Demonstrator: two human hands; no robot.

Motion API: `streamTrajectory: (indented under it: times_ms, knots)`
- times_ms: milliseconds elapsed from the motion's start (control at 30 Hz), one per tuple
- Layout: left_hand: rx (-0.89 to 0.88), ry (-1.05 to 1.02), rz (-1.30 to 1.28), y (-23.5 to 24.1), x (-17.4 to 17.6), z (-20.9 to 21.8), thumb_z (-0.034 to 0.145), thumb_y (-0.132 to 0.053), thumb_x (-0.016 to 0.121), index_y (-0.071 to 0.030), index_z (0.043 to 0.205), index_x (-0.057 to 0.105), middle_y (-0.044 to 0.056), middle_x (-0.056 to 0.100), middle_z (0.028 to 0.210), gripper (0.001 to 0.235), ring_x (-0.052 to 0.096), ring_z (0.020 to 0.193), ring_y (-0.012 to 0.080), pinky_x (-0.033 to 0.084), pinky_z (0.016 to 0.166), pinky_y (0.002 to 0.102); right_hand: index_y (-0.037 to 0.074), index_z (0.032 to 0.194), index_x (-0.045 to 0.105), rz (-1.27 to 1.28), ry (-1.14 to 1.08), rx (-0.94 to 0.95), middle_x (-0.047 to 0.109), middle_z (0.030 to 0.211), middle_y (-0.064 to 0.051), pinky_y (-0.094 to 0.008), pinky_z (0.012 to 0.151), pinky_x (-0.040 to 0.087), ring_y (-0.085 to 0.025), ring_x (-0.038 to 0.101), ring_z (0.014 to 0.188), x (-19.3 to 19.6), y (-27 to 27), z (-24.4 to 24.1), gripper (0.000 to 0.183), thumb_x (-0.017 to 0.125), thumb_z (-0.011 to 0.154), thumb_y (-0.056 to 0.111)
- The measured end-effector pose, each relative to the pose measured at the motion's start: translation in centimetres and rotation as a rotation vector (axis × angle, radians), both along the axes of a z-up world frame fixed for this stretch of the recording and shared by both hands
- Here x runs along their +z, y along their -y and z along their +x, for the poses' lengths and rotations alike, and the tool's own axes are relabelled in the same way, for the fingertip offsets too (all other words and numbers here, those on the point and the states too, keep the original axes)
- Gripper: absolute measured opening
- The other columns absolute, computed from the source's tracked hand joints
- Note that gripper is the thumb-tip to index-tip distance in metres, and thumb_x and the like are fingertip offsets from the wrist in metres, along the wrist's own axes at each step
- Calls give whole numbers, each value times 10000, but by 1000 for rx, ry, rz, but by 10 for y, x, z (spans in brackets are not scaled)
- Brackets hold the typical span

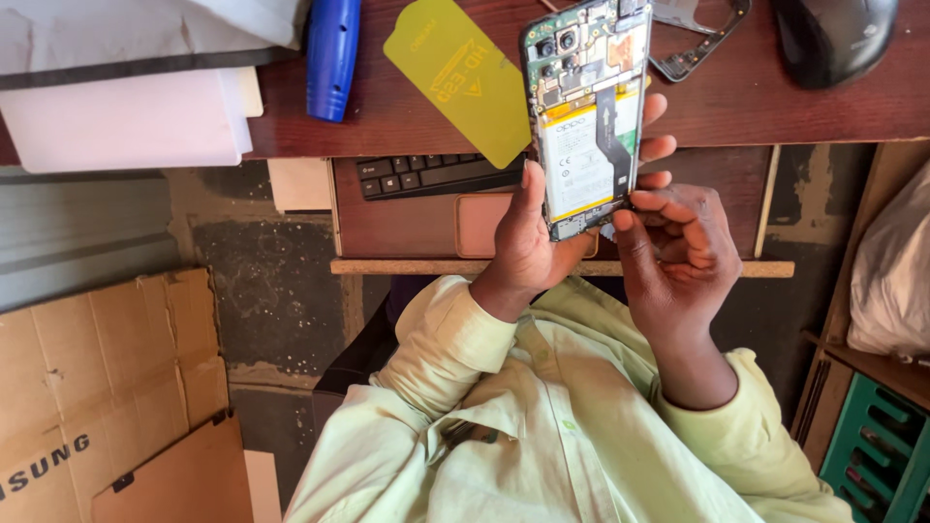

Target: The person disassembles a smartphone, removes the back cover, and detaches internal components including the battery and camera module. They then clean the camera module with a small brush and handle the parts carefully on a workbench.

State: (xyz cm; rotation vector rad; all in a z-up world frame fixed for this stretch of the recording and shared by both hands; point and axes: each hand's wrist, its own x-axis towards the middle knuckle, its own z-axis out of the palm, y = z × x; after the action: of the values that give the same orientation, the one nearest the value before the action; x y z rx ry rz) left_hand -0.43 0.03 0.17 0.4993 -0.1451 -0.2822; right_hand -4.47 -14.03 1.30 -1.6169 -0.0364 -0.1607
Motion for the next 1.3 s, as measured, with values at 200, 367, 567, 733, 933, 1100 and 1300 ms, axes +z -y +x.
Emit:
streamTrajectory:
  times_ms: [200, 367, 567, 733, 933, 1100, 1300]
  knots:
    - [29, 6, 12, 1, 3, -4, 1048, -677, 534, -70, 1666, 226, 173, 340, 1604, 919, 455, 1401, 294, 411, 1160, 435, -64, 1242, 623, -18, 33, -6, 574, 1204, -70, -228, 888, 579, -102, 653, 1036, -3, -4, -3, 180, 688, 1076, -95]
    - [36, 14, 25, 3, 2, -5, 1055, -673, 523, -73, 1664, 228, 174, 339, 1606, 905, 459, 1396, 290, 415, 1157, 427, -55, 1212, 632, -70, 23, 1, 565, 1182, -70, -216, 856, 568, -96, 648, 995, 1, -1, -1, 156, 696, 1074, -87]
    - [16, 13, 4, 6, -4, -5, 1066, -685, 491, -73, 1664, 249, 149, 353, 1611, 890, 471, 1395, 284, 423, 1152, 422, -37, 1187, 623, -140, 15, 24, 547, 1224, -71, -213, 813, 581, -97, 652, 968, 3, 6, 0, 170, 723, 1052, -62]
    - [26, -5, -2, 4, -5, -7, 1069, -681, 491, -77, 1668, 240, 158, 357, 1605, 887, 485, 1377, 291, 437, 1140, 424, -21, 1198, 582, -149, 29, 86, 508, 1188, -65, -222, 808, 578, -92, 649, 954, 3, 8, 2, 273, 777, 1008, -49]
    - [30, -7, 4, 4, -4, -8, 1071, -679, 495, -55, 1664, 239, 179, 347, 1609, 898, 505, 1355, 289, 439, 1137, 416, -4, 1151, 545, -142, 1, 130, 492, 1188, -60, -232, 795, 586, -86, 640, 952, -1, 12, 4, 302, 789, 981, -58]
    - [20, -23, -4, 5, -5, -9, 1064, -684, 499, -49, 1664, 235, 177, 334, 1617, 913, 510, 1346, 276, 431, 1147, 403, 2, 1160, 513, -15, -25, 160, 465, 1207, -40, -225, 833, 567, -79, 612, 961, -9, 13, 3, 303, 757, 1002, -85]
    - [23, -22, -8, 5, -7, -10, 1074, -685, 492, -48, 1658, 241, 172, 334, 1619, 901, 514, 1337, 266, 431, 1139, 399, 14, 1074, 503, -75, 5, 179, 464, 1137, -39, -220, 847, 538, -85, 577, 956, -5, 12, 3, 283, 760, 1041, -100]
